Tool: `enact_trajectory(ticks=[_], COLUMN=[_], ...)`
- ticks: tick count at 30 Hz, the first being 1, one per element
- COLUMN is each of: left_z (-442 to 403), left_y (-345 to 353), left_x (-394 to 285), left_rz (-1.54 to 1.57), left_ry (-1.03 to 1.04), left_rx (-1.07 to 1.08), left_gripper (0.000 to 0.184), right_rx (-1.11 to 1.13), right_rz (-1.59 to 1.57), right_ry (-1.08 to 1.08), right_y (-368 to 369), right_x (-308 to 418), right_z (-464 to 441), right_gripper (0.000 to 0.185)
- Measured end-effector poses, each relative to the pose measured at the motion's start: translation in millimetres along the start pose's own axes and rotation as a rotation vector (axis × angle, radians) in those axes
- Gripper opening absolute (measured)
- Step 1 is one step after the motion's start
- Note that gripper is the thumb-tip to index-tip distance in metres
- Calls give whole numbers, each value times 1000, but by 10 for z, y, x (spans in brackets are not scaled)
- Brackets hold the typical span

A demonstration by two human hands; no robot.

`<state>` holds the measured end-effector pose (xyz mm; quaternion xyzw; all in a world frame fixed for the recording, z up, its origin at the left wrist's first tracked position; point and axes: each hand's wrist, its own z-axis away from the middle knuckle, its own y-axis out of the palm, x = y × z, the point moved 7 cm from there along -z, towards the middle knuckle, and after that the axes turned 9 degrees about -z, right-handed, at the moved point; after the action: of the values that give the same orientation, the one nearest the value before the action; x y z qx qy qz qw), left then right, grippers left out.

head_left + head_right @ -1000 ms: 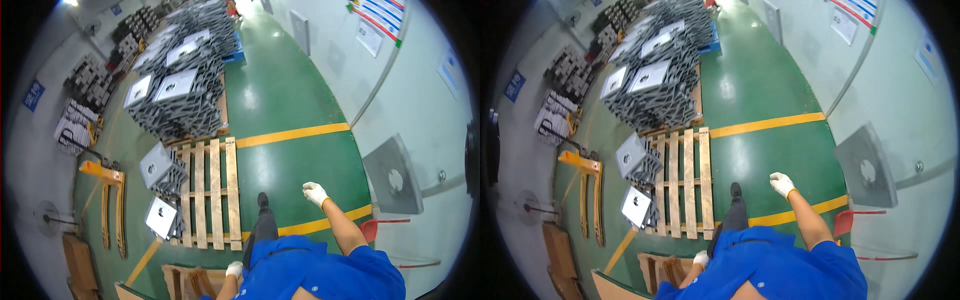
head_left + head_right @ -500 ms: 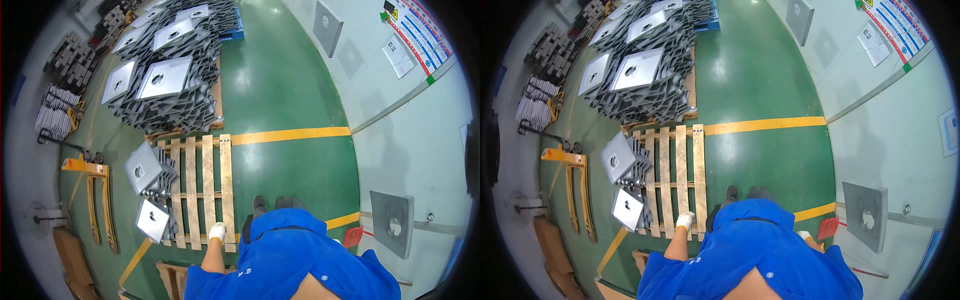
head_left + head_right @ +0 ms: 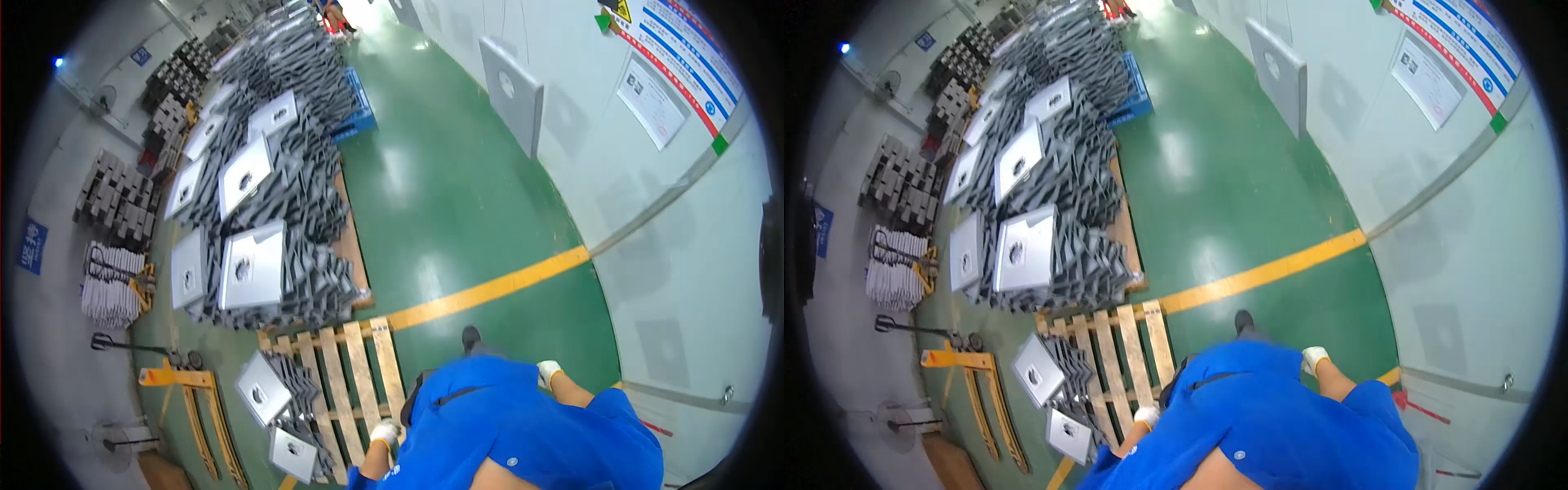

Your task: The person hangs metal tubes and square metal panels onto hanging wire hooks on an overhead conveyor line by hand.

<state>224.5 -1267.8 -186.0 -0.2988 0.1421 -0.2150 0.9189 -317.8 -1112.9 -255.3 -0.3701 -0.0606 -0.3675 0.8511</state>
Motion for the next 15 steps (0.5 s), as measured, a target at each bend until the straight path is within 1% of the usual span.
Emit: enact_trajectory(ticks=[1,2,3,5,6,7,11,12,14,15], left_z=[-58,-113,-173,-333,-430,-538,-1075,-1222,-1524,-1699], left_y=[-106,-209,-301,-500,-609,-693,-966,-1059,-1269,-1401], left_x=[0,2,-53,-164,-223,-236,-203,-167,-97,-15], left_rz=[157,314,268,136,46,72,295,309,314,306], left_ry=[-91,-185,-184,-152,-124,-141,-262,-267,-256,-245], left_rx=[17,20,2,-66,-118,-117,-27,-8,30,42], left_gripper=[23,23,23,25,27,27,29,30,31,32], right_rx=[66,76,92,53,-63,-178,-160,-143,57,120], right_rz=[166,103,47,-1148,-1153,-1157,-1088,-1023,-248,38], right_ry=[-100,-95,-87,395,367,336,250,239,-33,-129], right_y=[-354,-552,-731,-1284,-1652,-1961,-2633,-2661,-2709,-2710], right_x=[215,291,319,541,856,1099,1752,1751,1853,1831], right_z=[-225,-586,-916,-1200,-1269,-1393,-1996,-2226,-2673,-2799], right_gripper=[15,16,17,12,10,9,9,9,10,11])
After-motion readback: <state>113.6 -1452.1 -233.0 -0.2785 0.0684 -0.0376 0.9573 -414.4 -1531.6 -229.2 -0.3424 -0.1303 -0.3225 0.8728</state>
